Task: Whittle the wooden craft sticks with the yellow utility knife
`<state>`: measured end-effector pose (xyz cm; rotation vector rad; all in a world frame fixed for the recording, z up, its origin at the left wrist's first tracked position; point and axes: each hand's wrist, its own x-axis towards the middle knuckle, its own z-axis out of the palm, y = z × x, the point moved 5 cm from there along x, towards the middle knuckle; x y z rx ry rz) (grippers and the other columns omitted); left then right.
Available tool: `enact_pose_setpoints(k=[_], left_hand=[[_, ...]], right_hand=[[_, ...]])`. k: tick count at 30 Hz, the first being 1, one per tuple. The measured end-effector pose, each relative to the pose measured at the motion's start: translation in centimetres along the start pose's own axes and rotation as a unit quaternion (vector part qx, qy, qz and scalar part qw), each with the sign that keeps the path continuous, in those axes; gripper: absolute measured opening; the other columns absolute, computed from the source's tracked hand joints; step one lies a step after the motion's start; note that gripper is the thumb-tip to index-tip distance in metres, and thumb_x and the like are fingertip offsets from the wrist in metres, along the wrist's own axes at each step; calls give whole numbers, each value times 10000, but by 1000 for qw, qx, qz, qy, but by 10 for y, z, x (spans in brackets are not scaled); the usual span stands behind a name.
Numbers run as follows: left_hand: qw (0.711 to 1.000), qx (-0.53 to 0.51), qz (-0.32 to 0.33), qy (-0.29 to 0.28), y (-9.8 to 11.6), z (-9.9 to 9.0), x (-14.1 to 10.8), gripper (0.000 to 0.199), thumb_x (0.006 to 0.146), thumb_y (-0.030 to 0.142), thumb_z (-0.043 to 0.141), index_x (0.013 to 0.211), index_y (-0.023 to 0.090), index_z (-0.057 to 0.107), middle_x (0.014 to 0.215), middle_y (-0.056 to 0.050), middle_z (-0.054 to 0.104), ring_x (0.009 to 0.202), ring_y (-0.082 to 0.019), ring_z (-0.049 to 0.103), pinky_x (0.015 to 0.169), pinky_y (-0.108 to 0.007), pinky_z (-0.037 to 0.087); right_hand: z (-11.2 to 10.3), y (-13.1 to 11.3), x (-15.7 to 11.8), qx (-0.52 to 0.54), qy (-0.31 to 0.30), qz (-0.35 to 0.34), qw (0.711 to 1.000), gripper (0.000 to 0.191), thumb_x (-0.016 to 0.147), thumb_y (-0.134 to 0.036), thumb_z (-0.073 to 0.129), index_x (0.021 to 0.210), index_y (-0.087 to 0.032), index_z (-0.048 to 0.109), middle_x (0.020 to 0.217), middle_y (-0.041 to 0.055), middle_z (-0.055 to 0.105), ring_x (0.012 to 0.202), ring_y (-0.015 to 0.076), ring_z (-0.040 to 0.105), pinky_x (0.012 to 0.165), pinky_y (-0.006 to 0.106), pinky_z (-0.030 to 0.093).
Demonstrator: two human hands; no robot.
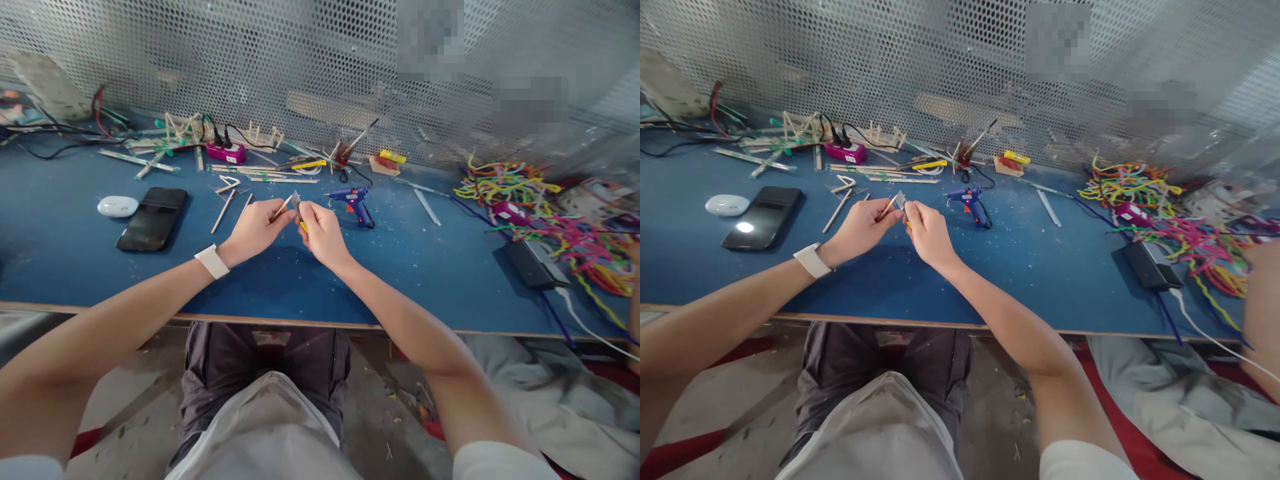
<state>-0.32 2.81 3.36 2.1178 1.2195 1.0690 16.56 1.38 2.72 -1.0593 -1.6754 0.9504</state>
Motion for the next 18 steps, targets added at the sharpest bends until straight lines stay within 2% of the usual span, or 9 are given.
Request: enact_pose_setpoints(k=[4, 8, 14, 18], left_hand=[[999, -31, -1, -22, 1, -1, 0, 281, 1060, 254, 557, 791, 209, 626, 647, 28, 520, 619, -150, 453, 623, -310, 333], [997, -73, -20, -35, 4, -1, -1, 265, 1014, 197, 459, 832, 209, 652, 664, 11, 542, 673, -174, 522, 640, -303, 387], [996, -68, -20, -45, 4, -1, 0, 234, 994, 206, 472, 811, 218, 618, 678, 7, 576, 666, -171, 544, 634, -295, 409], [994, -88, -5, -61, 6, 1, 0, 227, 986, 203, 488, 834, 209, 656, 714, -1, 626, 725, -173, 610, 660, -277, 449]], right_hand=[[-1, -4, -2, -61, -30, -28, 997, 737, 1145, -902, 432, 844, -246, 578, 667, 5, 570, 620, 161, 539, 572, 302, 371], [-5, 0, 0, -57, -46, -20, 997, 739, 1152, -894, 425, 859, -239, 604, 666, 2, 579, 617, 164, 541, 592, 308, 385], [-9, 2, 5, -47, -63, -6, 997, 749, 1136, -905, 461, 862, -230, 635, 620, -18, 545, 565, 154, 503, 573, 307, 381], [-7, 0, 4, -30, -83, -7, 996, 754, 1121, -921, 472, 855, -233, 622, 616, -24, 532, 554, 148, 484, 553, 306, 364]])
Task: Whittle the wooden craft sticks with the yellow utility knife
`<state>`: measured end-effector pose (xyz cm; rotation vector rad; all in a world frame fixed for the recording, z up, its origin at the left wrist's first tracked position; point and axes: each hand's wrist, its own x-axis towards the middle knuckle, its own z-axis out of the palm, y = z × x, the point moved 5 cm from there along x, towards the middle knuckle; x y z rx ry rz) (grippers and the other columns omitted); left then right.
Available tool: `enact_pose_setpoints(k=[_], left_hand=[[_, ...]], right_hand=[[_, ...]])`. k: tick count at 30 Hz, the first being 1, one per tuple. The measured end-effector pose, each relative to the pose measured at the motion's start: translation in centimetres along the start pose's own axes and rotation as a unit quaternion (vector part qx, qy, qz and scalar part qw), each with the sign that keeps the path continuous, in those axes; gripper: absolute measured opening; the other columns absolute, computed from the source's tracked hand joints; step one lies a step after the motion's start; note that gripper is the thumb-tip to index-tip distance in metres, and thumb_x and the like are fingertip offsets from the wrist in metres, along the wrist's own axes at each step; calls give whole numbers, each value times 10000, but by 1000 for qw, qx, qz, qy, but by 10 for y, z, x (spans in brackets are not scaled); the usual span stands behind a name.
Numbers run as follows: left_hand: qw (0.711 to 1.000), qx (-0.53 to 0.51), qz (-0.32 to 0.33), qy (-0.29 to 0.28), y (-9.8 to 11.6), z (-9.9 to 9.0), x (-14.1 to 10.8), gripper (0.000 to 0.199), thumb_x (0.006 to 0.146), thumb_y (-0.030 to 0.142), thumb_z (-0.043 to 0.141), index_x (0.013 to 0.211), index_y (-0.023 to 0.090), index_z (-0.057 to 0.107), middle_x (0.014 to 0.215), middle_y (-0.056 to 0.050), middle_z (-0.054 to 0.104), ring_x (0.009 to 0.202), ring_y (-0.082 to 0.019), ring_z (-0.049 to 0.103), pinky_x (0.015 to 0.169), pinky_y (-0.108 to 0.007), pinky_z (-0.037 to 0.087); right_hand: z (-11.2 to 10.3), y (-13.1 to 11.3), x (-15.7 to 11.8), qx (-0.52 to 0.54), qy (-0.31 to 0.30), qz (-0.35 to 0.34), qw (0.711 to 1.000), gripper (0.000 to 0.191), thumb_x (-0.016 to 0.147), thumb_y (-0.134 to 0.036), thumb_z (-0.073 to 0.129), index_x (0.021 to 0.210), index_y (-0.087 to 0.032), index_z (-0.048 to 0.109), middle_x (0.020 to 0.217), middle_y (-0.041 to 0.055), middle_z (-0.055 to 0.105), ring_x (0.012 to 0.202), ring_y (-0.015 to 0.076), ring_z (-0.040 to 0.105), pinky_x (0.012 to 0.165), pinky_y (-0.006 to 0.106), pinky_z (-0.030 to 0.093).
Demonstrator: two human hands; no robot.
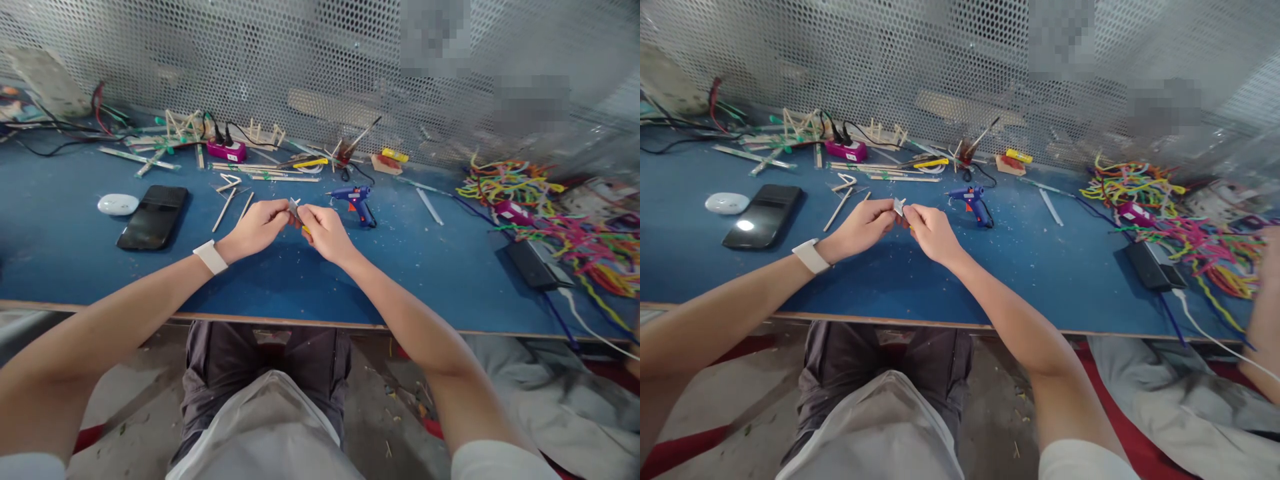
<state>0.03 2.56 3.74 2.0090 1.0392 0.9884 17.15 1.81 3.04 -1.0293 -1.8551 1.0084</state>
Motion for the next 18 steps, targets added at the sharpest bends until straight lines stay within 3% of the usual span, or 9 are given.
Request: enact_pose_setpoints(k=[11, 18], left_hand=[[999, -51, 8, -10, -4, 3, -2, 198, 980, 210, 491, 859, 206, 647, 714, 8, 600, 675, -157, 542, 651, -286, 419], [997, 71, 27, 3, -1, -1, -3, 294, 1091, 343, 594, 827, 231, 534, 683, 34, 510, 630, -149, 436, 632, -315, 331]], right_hand=[[3, -2, 0, 11, -7, 3, 1000, 770, 1116, -934, 454, 866, -227, 626, 641, -14, 541, 581, 145, 494, 523, 283, 347], [2, 3, 1, 35, -2, 22, 999, 741, 1108, -920, 506, 836, -237, 601, 605, -23, 516, 530, 137, 471, 486, 273, 337]])
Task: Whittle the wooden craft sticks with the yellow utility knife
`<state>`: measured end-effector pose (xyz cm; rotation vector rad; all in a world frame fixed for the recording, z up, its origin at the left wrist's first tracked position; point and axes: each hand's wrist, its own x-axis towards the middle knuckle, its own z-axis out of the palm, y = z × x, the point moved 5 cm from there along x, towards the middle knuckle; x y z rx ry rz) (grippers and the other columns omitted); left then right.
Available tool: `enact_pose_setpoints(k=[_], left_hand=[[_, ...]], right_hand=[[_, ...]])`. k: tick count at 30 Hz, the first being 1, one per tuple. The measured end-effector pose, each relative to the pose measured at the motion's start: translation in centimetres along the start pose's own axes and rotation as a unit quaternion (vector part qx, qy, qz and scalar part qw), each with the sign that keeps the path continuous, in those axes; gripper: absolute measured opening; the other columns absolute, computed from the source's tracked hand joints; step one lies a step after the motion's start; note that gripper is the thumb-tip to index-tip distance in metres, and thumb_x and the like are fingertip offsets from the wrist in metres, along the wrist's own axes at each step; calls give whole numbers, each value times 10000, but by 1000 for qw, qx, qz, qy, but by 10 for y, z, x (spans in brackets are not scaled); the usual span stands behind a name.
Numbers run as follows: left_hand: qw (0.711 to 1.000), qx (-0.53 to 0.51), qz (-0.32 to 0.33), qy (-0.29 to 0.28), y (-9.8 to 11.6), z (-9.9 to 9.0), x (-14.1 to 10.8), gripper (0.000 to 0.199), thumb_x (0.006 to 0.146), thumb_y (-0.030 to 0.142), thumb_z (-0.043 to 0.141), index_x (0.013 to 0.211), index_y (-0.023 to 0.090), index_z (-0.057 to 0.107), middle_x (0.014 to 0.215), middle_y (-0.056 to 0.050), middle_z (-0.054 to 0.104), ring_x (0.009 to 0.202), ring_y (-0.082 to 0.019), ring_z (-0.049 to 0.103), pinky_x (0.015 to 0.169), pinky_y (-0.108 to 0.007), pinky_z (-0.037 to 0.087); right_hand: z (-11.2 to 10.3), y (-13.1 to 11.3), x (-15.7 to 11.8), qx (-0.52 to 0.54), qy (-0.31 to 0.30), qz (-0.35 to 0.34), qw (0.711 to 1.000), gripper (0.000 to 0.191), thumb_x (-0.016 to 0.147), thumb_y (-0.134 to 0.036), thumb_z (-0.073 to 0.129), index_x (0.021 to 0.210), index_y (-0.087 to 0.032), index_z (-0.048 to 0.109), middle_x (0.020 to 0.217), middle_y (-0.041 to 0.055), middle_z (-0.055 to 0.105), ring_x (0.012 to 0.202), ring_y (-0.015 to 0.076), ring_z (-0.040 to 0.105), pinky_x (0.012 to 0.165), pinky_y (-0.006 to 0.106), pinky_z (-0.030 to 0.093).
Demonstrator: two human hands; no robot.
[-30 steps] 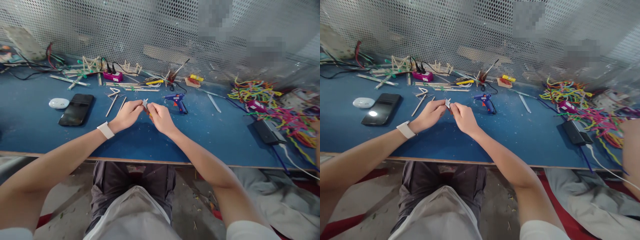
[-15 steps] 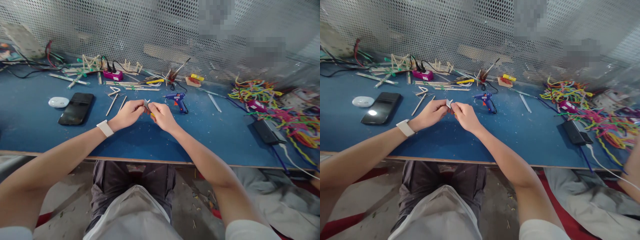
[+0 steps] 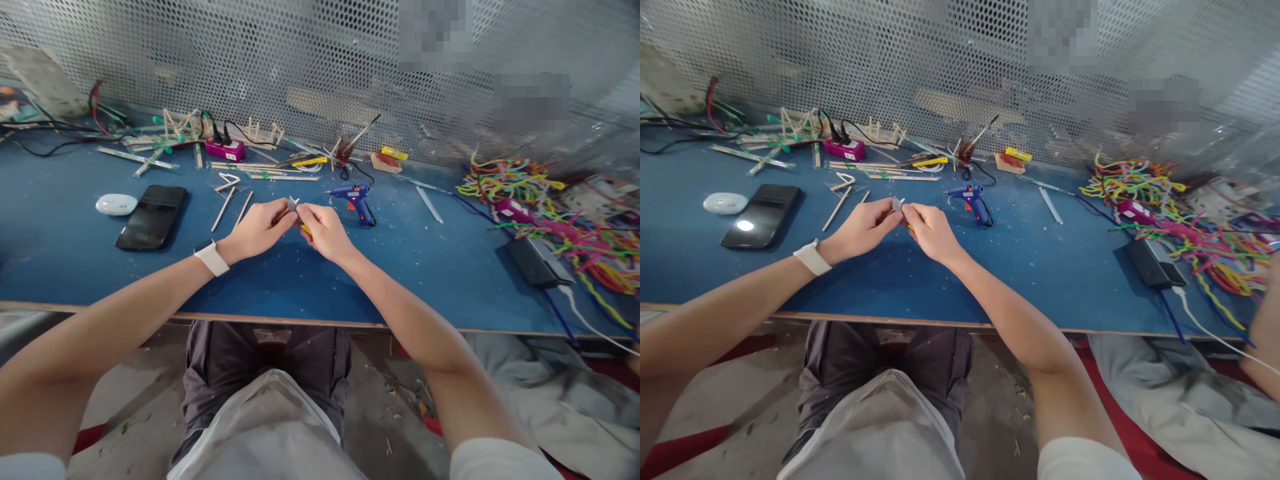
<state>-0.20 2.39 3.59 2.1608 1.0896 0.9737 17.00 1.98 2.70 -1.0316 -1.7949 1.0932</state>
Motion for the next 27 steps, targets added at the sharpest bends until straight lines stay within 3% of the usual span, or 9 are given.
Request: enact_pose_setpoints(k=[9, 27], left_hand=[[1000, -8, 2, -1, -5, 4, 3, 374, 1126, 346, 617, 806, 246, 450, 689, 33, 489, 641, -154, 441, 636, -321, 315], [999, -37, -10, 5, -5, 7, 3, 348, 1090, 340, 638, 804, 241, 466, 678, 44, 438, 653, -152, 402, 623, -309, 306]], right_hand=[[1, -2, -1, 27, 25, 0, 999, 732, 1094, -918, 547, 804, -246, 571, 593, -31, 494, 517, 128, 468, 459, 267, 327], [0, 1, 0, 0, 28, 1, 1000, 737, 1113, -925, 483, 814, -255, 556, 598, -32, 488, 522, 136, 471, 490, 276, 348]])
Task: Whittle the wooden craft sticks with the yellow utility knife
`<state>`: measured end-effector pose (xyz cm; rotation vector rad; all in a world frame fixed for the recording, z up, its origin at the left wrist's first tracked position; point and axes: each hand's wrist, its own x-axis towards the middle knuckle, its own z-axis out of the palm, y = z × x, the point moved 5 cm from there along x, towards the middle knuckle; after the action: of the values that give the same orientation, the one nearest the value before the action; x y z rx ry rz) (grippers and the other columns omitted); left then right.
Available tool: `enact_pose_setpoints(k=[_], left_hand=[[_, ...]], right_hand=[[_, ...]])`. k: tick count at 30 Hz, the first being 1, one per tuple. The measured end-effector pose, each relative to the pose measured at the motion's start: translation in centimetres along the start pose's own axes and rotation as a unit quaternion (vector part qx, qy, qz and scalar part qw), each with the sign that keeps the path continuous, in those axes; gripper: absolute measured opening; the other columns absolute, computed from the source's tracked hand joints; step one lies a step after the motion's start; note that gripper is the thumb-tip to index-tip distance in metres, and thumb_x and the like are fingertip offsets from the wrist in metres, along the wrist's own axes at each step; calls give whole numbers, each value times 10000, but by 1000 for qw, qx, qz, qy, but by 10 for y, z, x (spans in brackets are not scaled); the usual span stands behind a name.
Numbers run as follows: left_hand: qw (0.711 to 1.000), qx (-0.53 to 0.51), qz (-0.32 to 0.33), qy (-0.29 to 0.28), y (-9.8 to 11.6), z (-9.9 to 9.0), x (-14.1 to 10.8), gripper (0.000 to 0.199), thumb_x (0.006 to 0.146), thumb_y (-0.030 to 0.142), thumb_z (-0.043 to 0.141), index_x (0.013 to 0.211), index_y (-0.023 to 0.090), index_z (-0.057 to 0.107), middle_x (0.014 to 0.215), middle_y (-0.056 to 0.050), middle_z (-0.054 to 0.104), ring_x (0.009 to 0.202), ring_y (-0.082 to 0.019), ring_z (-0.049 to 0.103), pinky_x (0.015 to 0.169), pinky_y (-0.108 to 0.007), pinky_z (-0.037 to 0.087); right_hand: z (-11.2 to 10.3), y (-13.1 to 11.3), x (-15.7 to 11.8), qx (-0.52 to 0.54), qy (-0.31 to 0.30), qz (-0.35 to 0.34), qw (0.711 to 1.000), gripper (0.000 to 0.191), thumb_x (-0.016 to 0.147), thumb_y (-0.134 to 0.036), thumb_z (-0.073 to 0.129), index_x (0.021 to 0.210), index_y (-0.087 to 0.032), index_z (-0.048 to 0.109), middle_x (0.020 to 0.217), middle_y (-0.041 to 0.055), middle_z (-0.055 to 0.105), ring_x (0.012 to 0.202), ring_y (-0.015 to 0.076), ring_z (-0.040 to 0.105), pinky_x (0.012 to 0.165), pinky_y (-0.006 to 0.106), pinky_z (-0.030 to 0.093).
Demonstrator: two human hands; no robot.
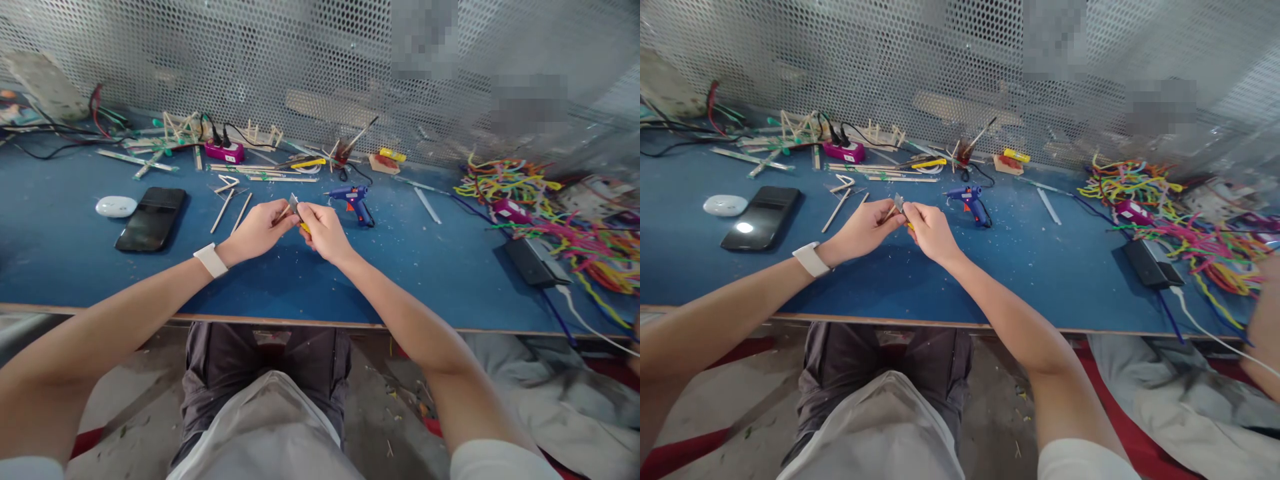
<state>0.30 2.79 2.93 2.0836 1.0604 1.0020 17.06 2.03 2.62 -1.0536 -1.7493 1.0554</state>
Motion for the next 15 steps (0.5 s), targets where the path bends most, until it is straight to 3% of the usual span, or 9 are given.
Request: enact_pose_setpoints(k=[5, 15], left_hand=[[1000, 18, 1, -26, -5, 1, 0, 290, 1080, 351, 670, 852, 231, 538, 707, 33, 534, 654, -147, 462, 627, -304, 323], [999, 41, 3, -36, -6, 1, 1, 288, 1104, 343, 637, 852, 220, 573, 716, 22, 561, 668, -154, 486, 636, -306, 339]], right_hand=[[-5, -3, 1, -44, -24, -9, 999, 780, 1078, -967, 492, 775, -249, 541, 612, -11, 525, 562, 140, 471, 534, 288, 357], [-4, -2, 0, -30, -21, 3, 999, 773, 1075, -966, 501, 779, -253, 534, 607, -15, 508, 552, 142, 456, 512, 287, 334]])
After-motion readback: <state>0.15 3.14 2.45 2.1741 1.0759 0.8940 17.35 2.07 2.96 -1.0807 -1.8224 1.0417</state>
